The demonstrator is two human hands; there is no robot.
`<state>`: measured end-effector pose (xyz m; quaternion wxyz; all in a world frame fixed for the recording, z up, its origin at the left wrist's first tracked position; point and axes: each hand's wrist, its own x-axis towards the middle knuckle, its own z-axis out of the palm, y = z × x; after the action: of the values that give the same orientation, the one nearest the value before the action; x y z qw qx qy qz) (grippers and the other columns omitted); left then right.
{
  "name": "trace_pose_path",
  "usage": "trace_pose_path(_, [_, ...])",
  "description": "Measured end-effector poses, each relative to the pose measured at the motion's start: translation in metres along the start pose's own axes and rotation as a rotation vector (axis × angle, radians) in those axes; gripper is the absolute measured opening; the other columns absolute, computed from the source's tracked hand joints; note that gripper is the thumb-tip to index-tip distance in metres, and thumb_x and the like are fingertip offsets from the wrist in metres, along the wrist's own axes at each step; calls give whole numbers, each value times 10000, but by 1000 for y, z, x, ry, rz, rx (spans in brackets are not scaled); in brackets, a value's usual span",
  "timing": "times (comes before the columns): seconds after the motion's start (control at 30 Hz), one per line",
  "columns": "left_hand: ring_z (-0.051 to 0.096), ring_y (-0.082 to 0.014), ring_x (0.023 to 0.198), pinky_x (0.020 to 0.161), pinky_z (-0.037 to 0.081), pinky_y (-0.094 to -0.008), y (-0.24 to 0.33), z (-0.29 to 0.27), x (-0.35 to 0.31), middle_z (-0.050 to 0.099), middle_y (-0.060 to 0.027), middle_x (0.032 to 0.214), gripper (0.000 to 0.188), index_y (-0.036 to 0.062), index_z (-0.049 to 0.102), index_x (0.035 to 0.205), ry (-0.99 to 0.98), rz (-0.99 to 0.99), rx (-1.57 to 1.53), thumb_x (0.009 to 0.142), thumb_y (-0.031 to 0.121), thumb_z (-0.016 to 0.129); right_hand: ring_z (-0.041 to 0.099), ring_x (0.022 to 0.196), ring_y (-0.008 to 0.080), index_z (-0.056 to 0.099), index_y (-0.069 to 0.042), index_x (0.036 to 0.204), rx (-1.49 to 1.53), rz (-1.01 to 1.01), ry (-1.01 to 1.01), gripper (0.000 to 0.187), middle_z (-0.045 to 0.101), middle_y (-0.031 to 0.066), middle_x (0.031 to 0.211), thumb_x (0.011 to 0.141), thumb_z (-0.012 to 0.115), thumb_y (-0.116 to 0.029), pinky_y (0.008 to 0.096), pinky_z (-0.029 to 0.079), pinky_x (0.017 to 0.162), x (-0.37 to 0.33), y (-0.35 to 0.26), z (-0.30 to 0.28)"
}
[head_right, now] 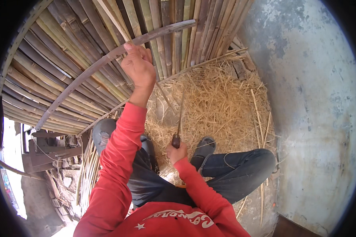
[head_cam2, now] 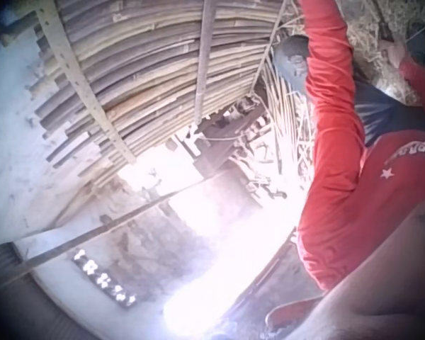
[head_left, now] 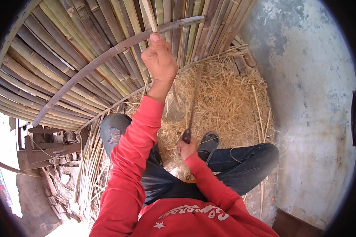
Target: The person splits a long bamboo pole into thin strips using a large curved blade.
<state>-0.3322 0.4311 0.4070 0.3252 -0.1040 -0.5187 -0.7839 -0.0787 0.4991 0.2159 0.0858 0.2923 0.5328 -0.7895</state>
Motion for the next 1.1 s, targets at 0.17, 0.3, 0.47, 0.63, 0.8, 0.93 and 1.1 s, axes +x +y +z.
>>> trace_pose_path(0.17, [253,-81,454,443,184,-281,-6,-2,7,291,19,518,635,94,296,554,21,106,64,1091,425,366,457,430,187,531,-33,704,65,599,176,91,475,68,571,793,519,-25,339,393,406,32,99,-44])
trace_pose_path(0.3, [297,-82,450,446,207,-277,-9,-7,9,335,10,510,654,77,331,540,64,76,69,1092,426,363,443,447,187,515,-21,701,114,320,108,106,465,83,586,793,565,-32,327,381,410,37,50,-38])
trace_pose_path(0.47, [328,-58,524,481,254,-281,-5,-14,12,384,41,516,604,20,429,547,69,81,155,1059,329,516,463,423,171,521,6,697,139,78,24,104,485,69,565,781,580,23,310,369,400,20,-29,4])
trace_pose_path(0.63, [335,-72,514,471,248,-282,-9,-8,15,378,19,509,519,-3,487,569,9,259,229,1007,239,626,469,428,164,531,11,741,156,-18,-43,82,492,70,571,799,589,8,304,376,405,8,-59,20])
trace_pose_path(0.8, [327,-63,516,468,242,-272,-14,-14,11,381,27,513,463,8,521,581,65,201,295,965,215,676,453,475,165,507,-12,756,144,80,-17,80,488,88,629,824,546,5,293,386,427,-4,-56,23])
trace_pose_path(0.93, [311,-49,533,469,223,-275,-10,-9,6,372,59,525,480,22,489,572,89,107,131,981,213,652,454,481,164,505,-12,754,173,102,-34,79,484,85,631,810,554,13,292,387,428,-4,-51,20])
trace_pose_path(1.1, [306,-68,472,449,218,-264,-16,-12,5,366,16,505,620,84,357,558,-10,173,116,1085,409,400,484,433,155,548,13,774,148,37,-40,57,501,64,577,808,589,-6,294,391,419,-6,-61,16])
